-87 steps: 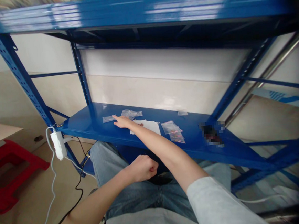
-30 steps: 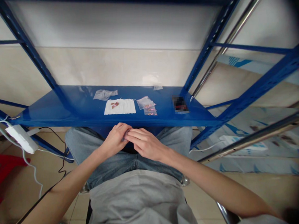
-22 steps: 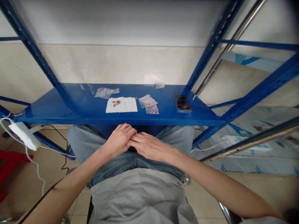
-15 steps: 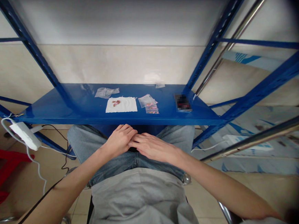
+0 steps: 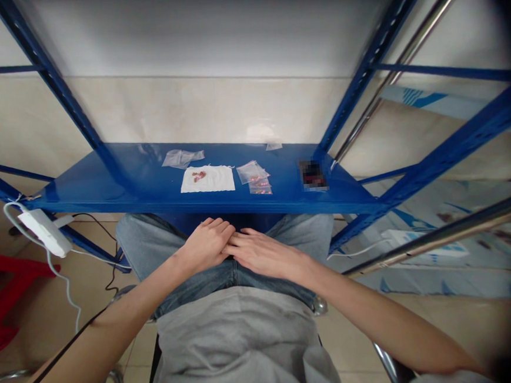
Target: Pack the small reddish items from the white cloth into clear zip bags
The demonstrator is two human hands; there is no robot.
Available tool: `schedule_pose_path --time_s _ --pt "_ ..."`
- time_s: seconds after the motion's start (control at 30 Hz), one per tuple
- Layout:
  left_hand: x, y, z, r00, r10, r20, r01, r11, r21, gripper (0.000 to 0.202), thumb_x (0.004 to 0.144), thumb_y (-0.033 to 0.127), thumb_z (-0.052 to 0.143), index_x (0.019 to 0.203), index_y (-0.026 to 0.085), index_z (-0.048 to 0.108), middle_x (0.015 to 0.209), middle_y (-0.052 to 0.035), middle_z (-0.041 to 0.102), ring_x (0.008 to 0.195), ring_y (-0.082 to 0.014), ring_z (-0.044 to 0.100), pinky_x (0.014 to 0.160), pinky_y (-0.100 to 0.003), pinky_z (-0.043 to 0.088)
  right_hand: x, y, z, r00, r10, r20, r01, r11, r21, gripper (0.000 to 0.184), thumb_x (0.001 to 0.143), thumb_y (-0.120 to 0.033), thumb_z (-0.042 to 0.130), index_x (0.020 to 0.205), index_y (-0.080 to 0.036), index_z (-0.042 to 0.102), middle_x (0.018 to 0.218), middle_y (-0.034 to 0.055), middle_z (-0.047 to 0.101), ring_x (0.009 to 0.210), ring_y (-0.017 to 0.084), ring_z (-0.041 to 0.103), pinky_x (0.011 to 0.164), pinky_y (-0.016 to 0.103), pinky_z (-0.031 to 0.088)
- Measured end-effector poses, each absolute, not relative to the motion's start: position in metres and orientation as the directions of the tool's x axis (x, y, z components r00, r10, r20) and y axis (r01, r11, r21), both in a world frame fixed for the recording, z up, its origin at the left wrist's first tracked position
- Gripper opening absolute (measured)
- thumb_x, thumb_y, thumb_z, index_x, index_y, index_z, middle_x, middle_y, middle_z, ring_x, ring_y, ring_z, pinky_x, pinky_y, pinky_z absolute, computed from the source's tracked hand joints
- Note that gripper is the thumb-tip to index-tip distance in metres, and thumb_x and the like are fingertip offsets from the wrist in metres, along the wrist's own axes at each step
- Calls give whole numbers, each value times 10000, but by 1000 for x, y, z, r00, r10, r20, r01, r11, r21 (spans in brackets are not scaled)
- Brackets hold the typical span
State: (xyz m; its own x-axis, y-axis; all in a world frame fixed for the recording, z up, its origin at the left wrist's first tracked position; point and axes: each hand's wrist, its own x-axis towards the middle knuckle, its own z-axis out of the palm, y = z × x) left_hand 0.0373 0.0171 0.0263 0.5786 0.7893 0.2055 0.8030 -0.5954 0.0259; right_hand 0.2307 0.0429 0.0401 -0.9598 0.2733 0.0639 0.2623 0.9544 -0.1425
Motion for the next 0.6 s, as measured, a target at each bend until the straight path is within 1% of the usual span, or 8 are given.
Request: schedule_pose_path --time_s 0.1,0.17,0.23,0.4,0.5,0.6 --pt "42 14 26 560 809 179 821 -571 11 91 868 195 539 947 155 561 914 -99 637 887 -265 569 791 -399 429 227 42 31 -965 248 79 241 966 -92 236 968 -153 469 1156 -155 611 1195 127 654 1111 234 572 996 424 428" --pt "47 10 26 574 800 176 812 -583 1 95 850 156 537 942 154 556 910 -104 635 898 -270 565 794 -402 431 224 41 24 -967 247 69 242 968 -67 222 968 -158 466 1096 -122 644 1130 138 681 1066 238 592 991 412 435" --pt "52 7 24 593 786 174 797 -603 6 114 836 139 541 949 152 554 914 -109 635 916 -277 561 799 -405 436 221 39 18 -968 248 43 245 968 -59 220 959 -154 476 1037 -103 675 1053 140 706 996 238 616 951 391 457" --pt "59 5 19 575 805 147 807 -588 63 147 827 129 535 969 165 545 934 -111 641 910 -276 571 809 -411 449 218 39 14 -966 247 71 241 967 -86 228 930 -150 504 1022 -97 706 993 137 724 928 243 632 900 381 471" --pt "61 5 18 554 821 134 817 -568 100 165 812 130 545 970 177 539 938 -110 647 918 -275 579 819 -407 455 220 39 16 -962 268 48 261 957 -126 226 913 -150 516 990 -94 721 961 141 731 900 240 640 881 372 476" --pt "62 4 17 560 821 113 812 -571 123 193 785 146 576 972 175 537 945 -107 653 928 -280 595 828 -409 465 222 37 18 -958 285 25 278 949 -151 241 897 -143 521 1016 -77 720 986 159 729 925 244 646 889 366 476"
